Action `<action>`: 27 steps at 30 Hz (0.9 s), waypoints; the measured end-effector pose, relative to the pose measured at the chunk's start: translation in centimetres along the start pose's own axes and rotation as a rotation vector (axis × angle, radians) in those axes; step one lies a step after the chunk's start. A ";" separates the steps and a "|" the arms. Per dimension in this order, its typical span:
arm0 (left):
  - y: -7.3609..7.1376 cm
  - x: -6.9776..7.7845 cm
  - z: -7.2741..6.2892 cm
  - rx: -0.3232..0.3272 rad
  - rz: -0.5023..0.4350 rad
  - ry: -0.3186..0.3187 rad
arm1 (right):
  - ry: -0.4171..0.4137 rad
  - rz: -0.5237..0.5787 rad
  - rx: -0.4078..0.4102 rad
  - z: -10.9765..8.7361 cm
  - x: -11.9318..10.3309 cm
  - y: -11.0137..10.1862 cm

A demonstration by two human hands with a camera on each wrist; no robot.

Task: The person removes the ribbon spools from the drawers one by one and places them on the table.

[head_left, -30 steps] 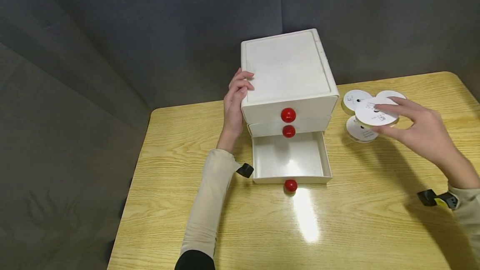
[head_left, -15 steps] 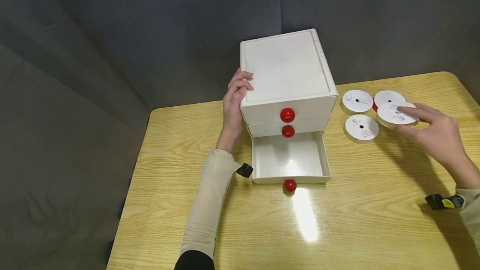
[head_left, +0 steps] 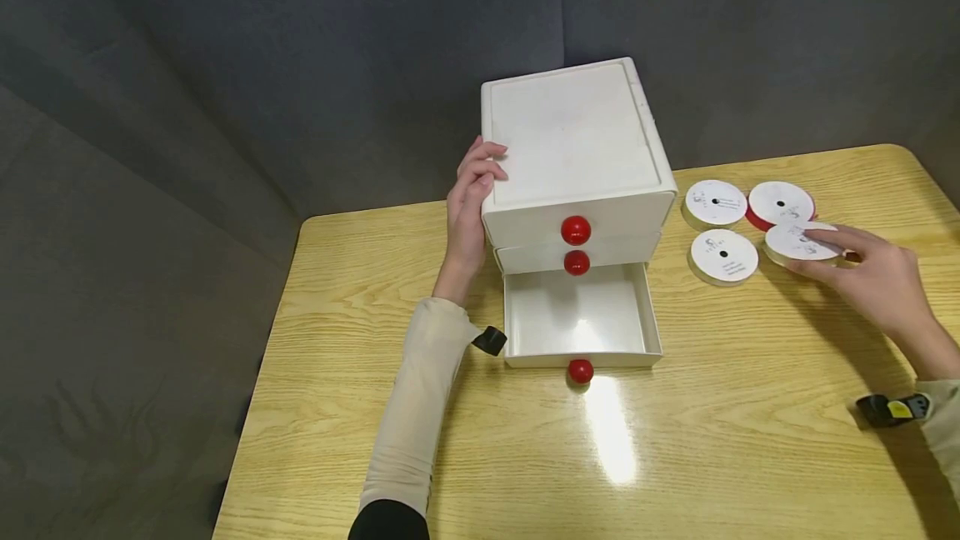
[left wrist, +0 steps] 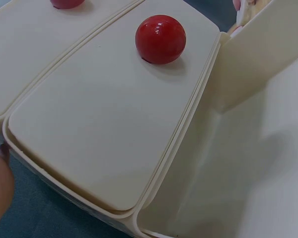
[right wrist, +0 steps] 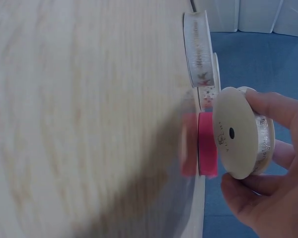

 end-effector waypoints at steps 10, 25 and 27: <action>0.0 -0.1 0.0 -0.003 0.009 0.003 | -0.079 -0.055 -0.047 0.2 0.5 1.1; 0.0 0.1 0.0 0.005 0.001 0.013 | -0.205 -0.085 -0.141 0.2 0.2 2.1; 0.0 0.1 0.0 0.004 0.000 0.010 | -0.204 -0.070 -0.145 0.2 -0.2 2.1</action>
Point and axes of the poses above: each hand's wrist, its own z-axis towards the middle knuckle, its own y-axis out of the palm, x = y × z, the point moved 7 cm from there along z, towards the middle knuckle, and after that the axes turned 14 degrees about -y, right-handed, at the moved point
